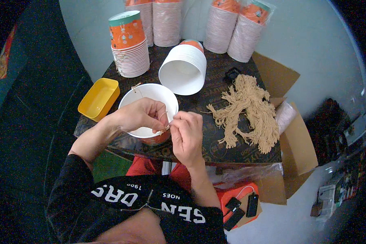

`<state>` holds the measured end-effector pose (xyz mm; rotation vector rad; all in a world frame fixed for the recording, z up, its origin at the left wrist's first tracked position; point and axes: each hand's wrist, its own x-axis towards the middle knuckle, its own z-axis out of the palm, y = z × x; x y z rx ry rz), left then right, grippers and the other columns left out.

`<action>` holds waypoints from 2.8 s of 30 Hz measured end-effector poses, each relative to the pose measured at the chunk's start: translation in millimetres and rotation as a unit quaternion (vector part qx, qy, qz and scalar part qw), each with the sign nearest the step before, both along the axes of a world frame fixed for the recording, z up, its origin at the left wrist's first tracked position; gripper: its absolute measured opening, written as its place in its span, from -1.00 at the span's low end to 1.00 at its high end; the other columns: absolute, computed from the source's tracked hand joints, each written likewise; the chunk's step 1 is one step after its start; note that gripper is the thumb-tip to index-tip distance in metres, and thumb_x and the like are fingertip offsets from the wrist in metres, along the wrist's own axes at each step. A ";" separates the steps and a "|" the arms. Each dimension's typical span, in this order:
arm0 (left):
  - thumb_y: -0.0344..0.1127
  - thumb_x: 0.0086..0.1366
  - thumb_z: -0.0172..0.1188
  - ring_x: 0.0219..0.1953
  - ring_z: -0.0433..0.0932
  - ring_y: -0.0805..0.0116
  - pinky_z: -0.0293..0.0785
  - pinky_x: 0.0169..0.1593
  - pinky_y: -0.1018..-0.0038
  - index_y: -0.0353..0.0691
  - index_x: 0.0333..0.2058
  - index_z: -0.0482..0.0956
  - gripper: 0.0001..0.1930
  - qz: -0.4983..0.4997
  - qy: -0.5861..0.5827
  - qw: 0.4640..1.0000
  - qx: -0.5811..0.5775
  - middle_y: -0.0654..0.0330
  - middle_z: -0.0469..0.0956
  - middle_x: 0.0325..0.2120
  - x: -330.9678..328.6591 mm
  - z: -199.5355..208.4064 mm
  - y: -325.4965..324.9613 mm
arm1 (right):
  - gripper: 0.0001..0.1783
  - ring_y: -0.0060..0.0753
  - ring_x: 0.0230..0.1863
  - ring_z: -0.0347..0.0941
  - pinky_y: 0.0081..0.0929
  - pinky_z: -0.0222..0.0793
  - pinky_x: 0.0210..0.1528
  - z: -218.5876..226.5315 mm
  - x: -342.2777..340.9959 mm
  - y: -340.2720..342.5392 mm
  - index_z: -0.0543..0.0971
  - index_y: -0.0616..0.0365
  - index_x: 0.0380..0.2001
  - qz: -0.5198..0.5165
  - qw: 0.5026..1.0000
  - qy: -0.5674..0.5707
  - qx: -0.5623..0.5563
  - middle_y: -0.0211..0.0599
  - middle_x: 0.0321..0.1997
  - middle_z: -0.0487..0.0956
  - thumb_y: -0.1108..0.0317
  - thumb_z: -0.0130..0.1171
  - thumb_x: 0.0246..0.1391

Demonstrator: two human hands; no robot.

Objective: Attaching metal wire handles to paper buckets by threading them through pre-punched holes.

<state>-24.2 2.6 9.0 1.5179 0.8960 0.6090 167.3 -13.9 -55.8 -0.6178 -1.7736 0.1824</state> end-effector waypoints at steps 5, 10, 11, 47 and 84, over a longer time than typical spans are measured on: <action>-0.52 0.09 0.30 -0.37 0.54 0.51 0.46 -0.24 0.54 -0.30 -0.42 0.55 -0.91 0.015 0.033 0.998 0.056 0.25 0.59 -0.49 1.0 -3.0 -4.2 | -0.87 -0.10 -0.11 0.35 -0.25 0.27 -0.01 -0.5 2.3 5.9 0.53 0.19 -0.33 -0.014 0.999 -0.049 0.007 -0.28 -0.21 0.53 0.57 0.18 0.00; -0.52 0.11 0.27 -0.37 0.59 0.32 0.48 -0.30 0.44 -0.32 -0.44 0.50 -0.91 0.056 0.118 0.960 0.249 0.10 0.57 -0.52 5.9 -6.1 -19.5 | -0.87 -0.08 -0.09 0.34 -0.21 0.24 0.01 2.2 -1.4 2.7 0.56 0.22 -0.34 0.007 0.998 -0.055 -0.039 -0.27 -0.21 0.52 0.56 0.21 -0.03; -0.52 0.11 0.25 -0.37 0.60 0.24 0.48 -0.32 0.40 -0.33 -0.44 0.48 -0.90 0.081 0.136 0.938 0.308 0.03 0.56 -0.52 8.1 -8.1 -23.0 | -0.87 -0.08 -0.09 0.34 -0.21 0.25 0.01 2.7 -2.2 2.1 0.57 0.23 -0.34 0.010 0.997 -0.051 -0.051 -0.25 -0.22 0.52 0.56 0.21 -0.03; -0.47 0.15 0.28 -0.48 0.57 0.41 0.50 -0.34 0.44 -0.38 -0.44 0.57 -0.91 0.145 0.148 0.943 0.259 0.14 0.58 -0.57 -4.9 -3.1 -18.6 | -0.85 -0.08 -0.18 0.45 -0.30 0.41 -0.14 -12.2 -5.6 -18.9 0.45 0.27 -0.33 0.025 0.999 0.018 -0.042 -0.03 -0.10 0.49 0.64 0.19 0.03; -0.53 0.08 0.27 -0.34 0.54 0.17 0.25 0.20 -0.02 -0.23 -0.40 0.48 -0.86 0.149 0.170 0.835 0.503 0.17 0.49 -0.49 -3.6 -30.5 -61.7 | -0.90 -0.47 -0.46 0.30 -0.55 0.25 -0.41 -20.8 -38.4 -18.9 0.45 0.24 -0.37 0.021 0.982 0.145 -0.120 -0.30 -0.39 0.38 0.58 0.19 0.12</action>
